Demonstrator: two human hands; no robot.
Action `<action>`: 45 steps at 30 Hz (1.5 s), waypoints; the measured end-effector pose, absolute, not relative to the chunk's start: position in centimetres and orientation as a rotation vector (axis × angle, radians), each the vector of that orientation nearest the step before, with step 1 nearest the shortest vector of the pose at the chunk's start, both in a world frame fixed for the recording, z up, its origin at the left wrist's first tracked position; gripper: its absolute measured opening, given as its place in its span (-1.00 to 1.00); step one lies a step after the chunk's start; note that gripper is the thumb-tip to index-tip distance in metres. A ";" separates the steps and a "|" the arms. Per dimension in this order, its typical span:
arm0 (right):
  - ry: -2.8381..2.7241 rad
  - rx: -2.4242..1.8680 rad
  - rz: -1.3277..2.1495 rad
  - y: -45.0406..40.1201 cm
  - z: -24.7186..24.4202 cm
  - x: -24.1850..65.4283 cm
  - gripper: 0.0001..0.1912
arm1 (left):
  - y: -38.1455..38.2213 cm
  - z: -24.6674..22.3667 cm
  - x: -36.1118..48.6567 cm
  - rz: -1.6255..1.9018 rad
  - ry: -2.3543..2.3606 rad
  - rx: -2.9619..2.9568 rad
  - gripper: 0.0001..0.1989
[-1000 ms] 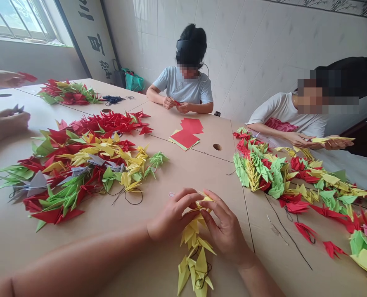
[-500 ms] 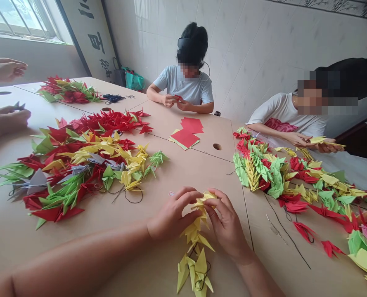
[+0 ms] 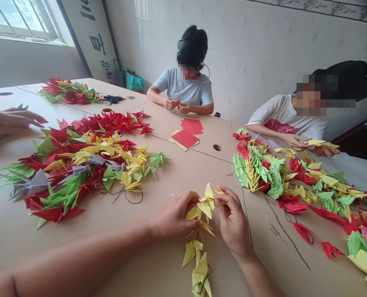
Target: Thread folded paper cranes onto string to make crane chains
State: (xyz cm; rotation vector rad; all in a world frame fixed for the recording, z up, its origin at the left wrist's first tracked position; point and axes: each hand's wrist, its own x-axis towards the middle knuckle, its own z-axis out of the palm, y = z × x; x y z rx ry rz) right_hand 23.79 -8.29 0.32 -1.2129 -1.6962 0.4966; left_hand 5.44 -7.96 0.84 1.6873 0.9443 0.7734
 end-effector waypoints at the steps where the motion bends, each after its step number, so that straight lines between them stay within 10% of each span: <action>1: -1.691 -1.208 0.499 -8.3 0.3 23.8 -0.89 | -7.8 0.7 5.4 0.757 0.904 1.653 -0.64; 45: -1.865 -1.108 0.170 -8.6 1.1 23.7 -0.87 | -6.2 1.9 4.2 0.589 0.418 0.416 -0.86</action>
